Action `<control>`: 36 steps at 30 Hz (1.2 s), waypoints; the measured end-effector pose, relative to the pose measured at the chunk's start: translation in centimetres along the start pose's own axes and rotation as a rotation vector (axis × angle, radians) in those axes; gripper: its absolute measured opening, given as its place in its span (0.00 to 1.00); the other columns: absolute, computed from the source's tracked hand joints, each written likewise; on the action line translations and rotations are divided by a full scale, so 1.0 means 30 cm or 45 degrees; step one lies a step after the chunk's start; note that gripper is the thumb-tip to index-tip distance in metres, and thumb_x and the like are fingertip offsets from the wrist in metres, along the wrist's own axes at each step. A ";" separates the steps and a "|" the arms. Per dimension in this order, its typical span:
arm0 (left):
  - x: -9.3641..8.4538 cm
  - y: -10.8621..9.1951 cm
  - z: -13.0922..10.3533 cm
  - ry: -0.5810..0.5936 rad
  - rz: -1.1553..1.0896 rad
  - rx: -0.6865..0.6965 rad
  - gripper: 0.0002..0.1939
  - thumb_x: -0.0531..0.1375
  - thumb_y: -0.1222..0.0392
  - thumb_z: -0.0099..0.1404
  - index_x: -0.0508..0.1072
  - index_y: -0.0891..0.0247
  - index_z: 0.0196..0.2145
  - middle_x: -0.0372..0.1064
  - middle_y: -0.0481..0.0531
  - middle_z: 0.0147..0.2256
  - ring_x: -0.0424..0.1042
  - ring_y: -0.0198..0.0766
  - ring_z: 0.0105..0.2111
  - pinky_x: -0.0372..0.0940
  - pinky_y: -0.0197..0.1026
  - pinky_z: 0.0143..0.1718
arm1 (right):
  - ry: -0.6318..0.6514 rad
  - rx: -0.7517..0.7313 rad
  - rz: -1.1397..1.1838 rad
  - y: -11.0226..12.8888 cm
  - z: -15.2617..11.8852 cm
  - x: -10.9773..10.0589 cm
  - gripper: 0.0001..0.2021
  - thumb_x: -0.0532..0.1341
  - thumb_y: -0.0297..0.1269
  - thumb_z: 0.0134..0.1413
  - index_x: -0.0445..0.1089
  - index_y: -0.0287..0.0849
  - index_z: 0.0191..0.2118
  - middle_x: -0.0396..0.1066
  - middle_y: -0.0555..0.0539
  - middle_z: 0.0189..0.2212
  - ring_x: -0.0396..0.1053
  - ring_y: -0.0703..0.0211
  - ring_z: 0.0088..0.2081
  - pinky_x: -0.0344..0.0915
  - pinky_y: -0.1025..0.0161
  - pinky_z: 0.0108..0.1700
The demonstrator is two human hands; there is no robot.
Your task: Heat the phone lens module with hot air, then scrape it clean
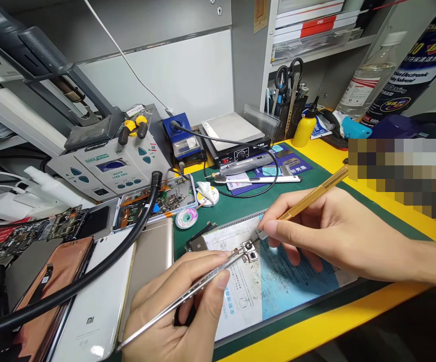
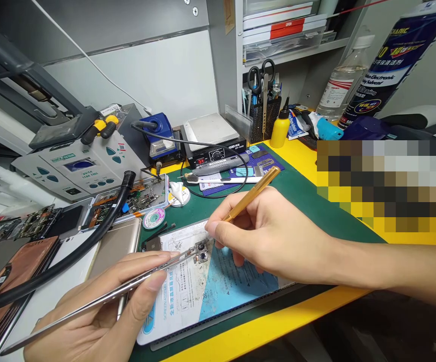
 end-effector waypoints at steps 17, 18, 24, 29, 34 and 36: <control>0.002 0.003 -0.005 -0.008 0.000 0.006 0.11 0.65 0.59 0.69 0.83 0.40 0.42 0.83 0.37 0.42 0.82 0.37 0.39 0.62 0.35 0.20 | 0.031 -0.020 0.125 0.013 0.006 0.007 0.10 0.74 0.36 0.52 0.74 0.41 0.35 0.68 0.56 0.18 0.66 0.67 0.19 0.60 0.77 0.16; 0.002 0.004 -0.005 -0.009 0.000 0.008 0.11 0.65 0.59 0.69 0.83 0.40 0.42 0.83 0.37 0.42 0.82 0.37 0.38 0.62 0.35 0.20 | 0.034 -0.022 0.129 0.014 0.007 0.008 0.10 0.74 0.35 0.52 0.73 0.41 0.34 0.68 0.56 0.18 0.66 0.67 0.19 0.60 0.77 0.17; 0.004 0.004 -0.003 -0.012 -0.017 0.019 0.11 0.65 0.60 0.69 0.83 0.40 0.42 0.83 0.37 0.42 0.82 0.37 0.40 0.61 0.35 0.20 | 0.025 -0.039 0.106 0.015 -0.001 0.008 0.11 0.74 0.37 0.52 0.72 0.41 0.33 0.67 0.55 0.18 0.66 0.67 0.20 0.60 0.76 0.16; 0.003 0.002 -0.002 -0.010 -0.009 0.014 0.11 0.65 0.59 0.69 0.83 0.39 0.41 0.83 0.35 0.42 0.82 0.36 0.39 0.61 0.35 0.20 | 0.014 -0.066 0.089 0.012 -0.002 0.005 0.08 0.69 0.38 0.57 0.72 0.41 0.33 0.67 0.54 0.18 0.66 0.66 0.20 0.60 0.75 0.16; 0.002 0.000 0.001 -0.013 0.003 0.026 0.11 0.65 0.59 0.69 0.83 0.39 0.41 0.83 0.35 0.41 0.82 0.35 0.36 0.62 0.35 0.20 | 0.018 -0.061 0.075 0.005 0.002 0.003 0.07 0.68 0.39 0.59 0.72 0.42 0.34 0.67 0.54 0.18 0.65 0.65 0.19 0.59 0.75 0.16; 0.002 0.000 0.002 -0.010 -0.013 0.033 0.11 0.65 0.59 0.68 0.83 0.40 0.41 0.83 0.35 0.41 0.82 0.34 0.34 0.61 0.35 0.20 | 0.018 -0.054 0.068 0.003 0.000 0.003 0.08 0.67 0.40 0.59 0.72 0.42 0.34 0.67 0.54 0.18 0.64 0.65 0.19 0.58 0.74 0.15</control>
Point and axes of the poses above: each hand's wrist, its own z-axis towards the middle knuckle, its own x-axis out of the palm, y = z × x, the point moved 7 cm from there along z, towards the middle knuckle
